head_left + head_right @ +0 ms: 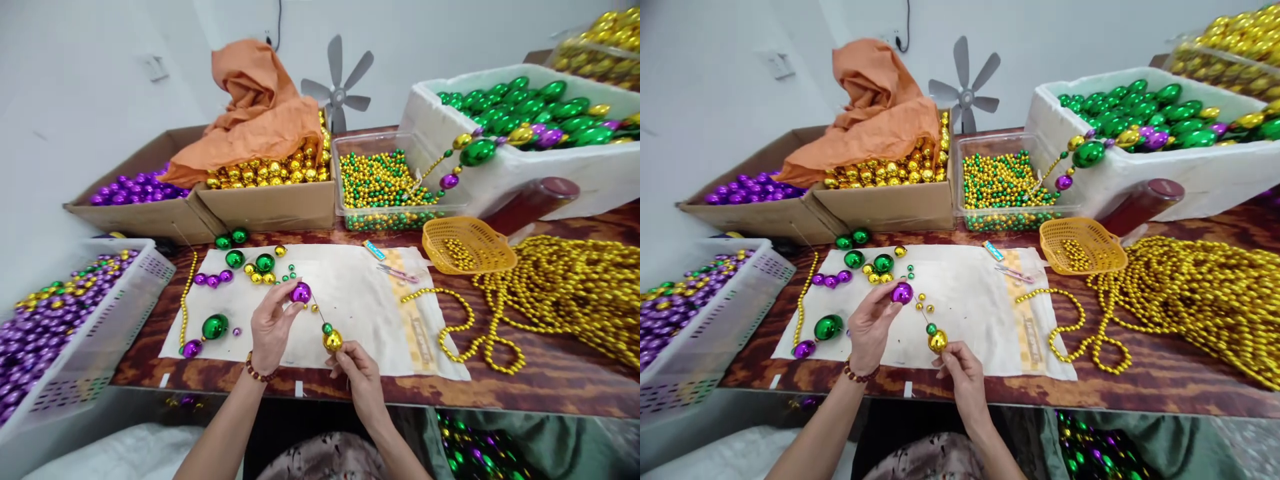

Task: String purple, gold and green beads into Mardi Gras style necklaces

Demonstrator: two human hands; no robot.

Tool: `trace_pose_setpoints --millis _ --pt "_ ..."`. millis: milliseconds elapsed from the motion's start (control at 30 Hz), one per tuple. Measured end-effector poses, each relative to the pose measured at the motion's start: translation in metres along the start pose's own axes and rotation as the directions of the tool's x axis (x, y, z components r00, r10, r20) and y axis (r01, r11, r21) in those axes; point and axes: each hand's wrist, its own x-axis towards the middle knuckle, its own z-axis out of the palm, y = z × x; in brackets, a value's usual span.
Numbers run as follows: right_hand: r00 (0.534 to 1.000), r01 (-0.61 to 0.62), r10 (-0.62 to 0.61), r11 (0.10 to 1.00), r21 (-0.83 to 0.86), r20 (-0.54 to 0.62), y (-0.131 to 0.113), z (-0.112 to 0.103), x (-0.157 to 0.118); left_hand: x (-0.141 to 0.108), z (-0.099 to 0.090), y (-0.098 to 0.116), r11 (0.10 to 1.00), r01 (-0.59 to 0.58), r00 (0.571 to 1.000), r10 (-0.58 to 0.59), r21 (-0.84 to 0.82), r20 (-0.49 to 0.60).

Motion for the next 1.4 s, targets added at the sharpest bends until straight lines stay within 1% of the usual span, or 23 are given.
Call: trace_pose_setpoints --millis 100,200,300,367,500,667,900,1033,1200,1300,1400 --pt "1.000 0.001 -0.001 1.000 -0.017 0.030 -0.001 0.003 -0.001 0.007 -0.006 0.006 0.999 0.016 0.999 -0.017 -0.047 -0.029" --pt "0.998 0.011 -0.009 0.999 -0.039 0.059 -0.002 0.006 -0.001 0.011 -0.009 0.009 0.990 0.040 0.997 -0.050 -0.135 -0.067" --pt "0.997 0.008 -0.003 0.998 -0.062 0.073 -0.001 0.008 -0.001 0.015 -0.011 0.012 0.962 0.102 0.986 -0.131 -0.251 -0.099" --pt "0.997 -0.006 0.012 0.998 -0.066 0.080 0.001 0.009 -0.002 0.018 -0.012 0.015 0.935 0.150 0.977 -0.191 -0.323 -0.098" --pt "0.996 -0.031 0.036 0.998 -0.063 0.084 0.004 0.011 -0.003 0.019 -0.012 0.020 0.895 0.185 0.964 -0.245 -0.406 -0.100" --pt "0.995 -0.029 0.035 0.997 -0.068 0.089 0.003 0.014 -0.003 0.018 -0.012 0.021 0.876 0.220 0.954 -0.285 -0.430 -0.093" --pt "0.994 -0.028 0.034 0.998 -0.051 0.104 0.000 0.018 -0.001 0.013 -0.011 0.016 0.851 0.229 0.956 -0.288 -0.473 -0.054" --pt "0.994 -0.031 0.032 0.999 -0.012 0.109 0.001 0.022 -0.001 0.007 -0.008 0.021 0.845 0.250 0.954 -0.297 -0.472 -0.028" --pt "0.995 -0.003 -0.005 0.997 0.077 0.103 0.004 0.031 -0.001 -0.005 -0.003 0.027 0.866 0.222 0.971 -0.239 -0.449 0.018" --pt "0.995 0.008 -0.019 0.994 0.111 0.098 0.002 0.038 -0.002 -0.012 -0.002 0.026 0.890 0.206 0.976 -0.217 -0.408 0.019" --pt "0.995 -0.001 -0.011 0.992 0.122 0.099 -0.004 0.042 -0.002 -0.016 0.000 0.024 0.903 0.209 0.976 -0.218 -0.375 0.017"
